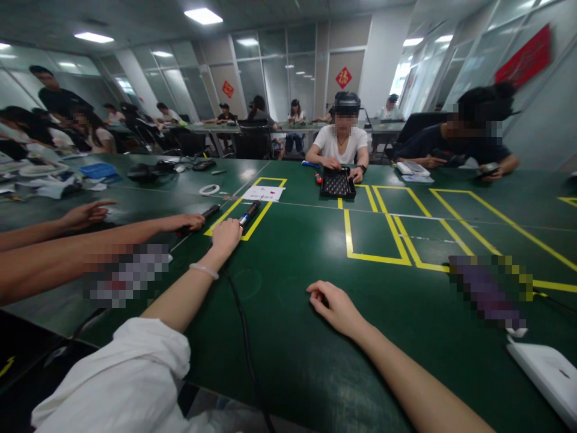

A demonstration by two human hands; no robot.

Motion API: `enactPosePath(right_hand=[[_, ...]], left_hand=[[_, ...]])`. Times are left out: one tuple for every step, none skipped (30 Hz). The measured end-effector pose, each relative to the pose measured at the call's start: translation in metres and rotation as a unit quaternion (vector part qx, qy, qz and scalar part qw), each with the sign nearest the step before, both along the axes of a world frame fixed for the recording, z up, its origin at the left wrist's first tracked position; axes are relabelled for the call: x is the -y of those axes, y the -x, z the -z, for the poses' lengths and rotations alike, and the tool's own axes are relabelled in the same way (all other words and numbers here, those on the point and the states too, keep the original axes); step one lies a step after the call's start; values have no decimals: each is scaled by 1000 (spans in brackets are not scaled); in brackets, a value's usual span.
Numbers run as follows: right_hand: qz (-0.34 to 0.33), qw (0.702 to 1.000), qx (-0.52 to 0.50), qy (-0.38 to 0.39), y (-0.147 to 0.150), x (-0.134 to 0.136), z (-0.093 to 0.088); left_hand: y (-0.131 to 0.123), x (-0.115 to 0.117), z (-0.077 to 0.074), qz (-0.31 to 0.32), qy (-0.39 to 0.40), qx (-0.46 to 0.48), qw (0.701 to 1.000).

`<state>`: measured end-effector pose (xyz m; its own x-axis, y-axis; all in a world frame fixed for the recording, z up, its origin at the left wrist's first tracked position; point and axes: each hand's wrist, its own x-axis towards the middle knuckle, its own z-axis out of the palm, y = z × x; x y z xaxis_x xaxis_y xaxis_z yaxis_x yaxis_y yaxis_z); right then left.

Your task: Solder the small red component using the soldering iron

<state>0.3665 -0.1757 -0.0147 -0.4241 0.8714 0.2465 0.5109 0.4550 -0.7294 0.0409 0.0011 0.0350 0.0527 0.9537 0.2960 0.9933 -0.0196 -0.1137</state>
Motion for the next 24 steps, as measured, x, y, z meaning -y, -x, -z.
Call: enactPosePath(right_hand=[[1, 1000, 1, 1, 0, 0, 0], [2, 1000, 3, 1, 0, 0, 0], [2, 1000, 4, 1, 0, -1, -1], [2, 1000, 7, 0, 0, -1, -1], [3, 1000, 11, -2, 0, -1, -1], [4, 1000, 18, -4, 0, -1, -2], [5, 1000, 26, -4, 0, -2, -2], [7, 999, 33, -5, 0, -2, -2], [9, 999, 37, -4, 0, -2, -1], [10, 999, 32, -1, 0, -2, -1], [11, 1000, 19, 6, -1, -2, 0], [11, 1000, -4, 15, -1, -2, 1], [10, 999, -32, 26, -1, -2, 1], [6, 997, -60, 38, -1, -2, 2], [1, 995, -85, 50, 0, -1, 2], [-6, 993, -101, 57, 0, -1, 2], [-14, 992, -109, 61, 1, -1, 2], [-21, 992, -109, 60, 1, 0, 2], [-27, 993, -103, 58, 2, 0, 1], [-31, 993, -97, 55, 2, 1, 1], [-32, 994, -93, 52, 3, 1, 0], [-30, 994, -92, 49, 3, 1, 0], [-24, 994, -93, 48, 3, 1, -1], [-15, 994, -96, 47, 3, 1, -1]], left_hand=[[-4, 0, -3, -3, -3, 0, 1000], [-9, 1, -6, -4, -6, 5, 1000], [-16, 4, -9, -1, -6, 22, 1000], [-25, 8, -11, 13, 2, 56, 998], [-36, 16, -12, 42, 21, 108, 993], [-48, 26, -13, 83, 49, 175, 980], [-60, 38, -13, 139, 88, 249, 954], [-73, 52, -12, 196, 132, 314, 919], [-85, 66, -11, 242, 170, 362, 884], [-96, 80, -9, 277, 207, 391, 853], [-105, 93, -8, 304, 241, 411, 825], [-112, 105, -6, 324, 270, 424, 801], [-118, 115, -5, 337, 298, 433, 781], [-122, 122, -3, 344, 321, 438, 766], [-124, 128, -2, 346, 340, 440, 756], [-126, 132, -1, 346, 354, 438, 751], [-127, 134, -1, 346, 363, 433, 749], [-127, 136, 0, 348, 369, 427, 749], [-128, 136, 0, 351, 372, 423, 748], [-128, 137, 1, 355, 373, 420, 747], [-128, 137, 1, 359, 375, 421, 744], [-128, 137, 2, 360, 375, 426, 740], [-128, 137, 3, 360, 375, 435, 735], [-128, 137, 4, 360, 372, 447, 729]])
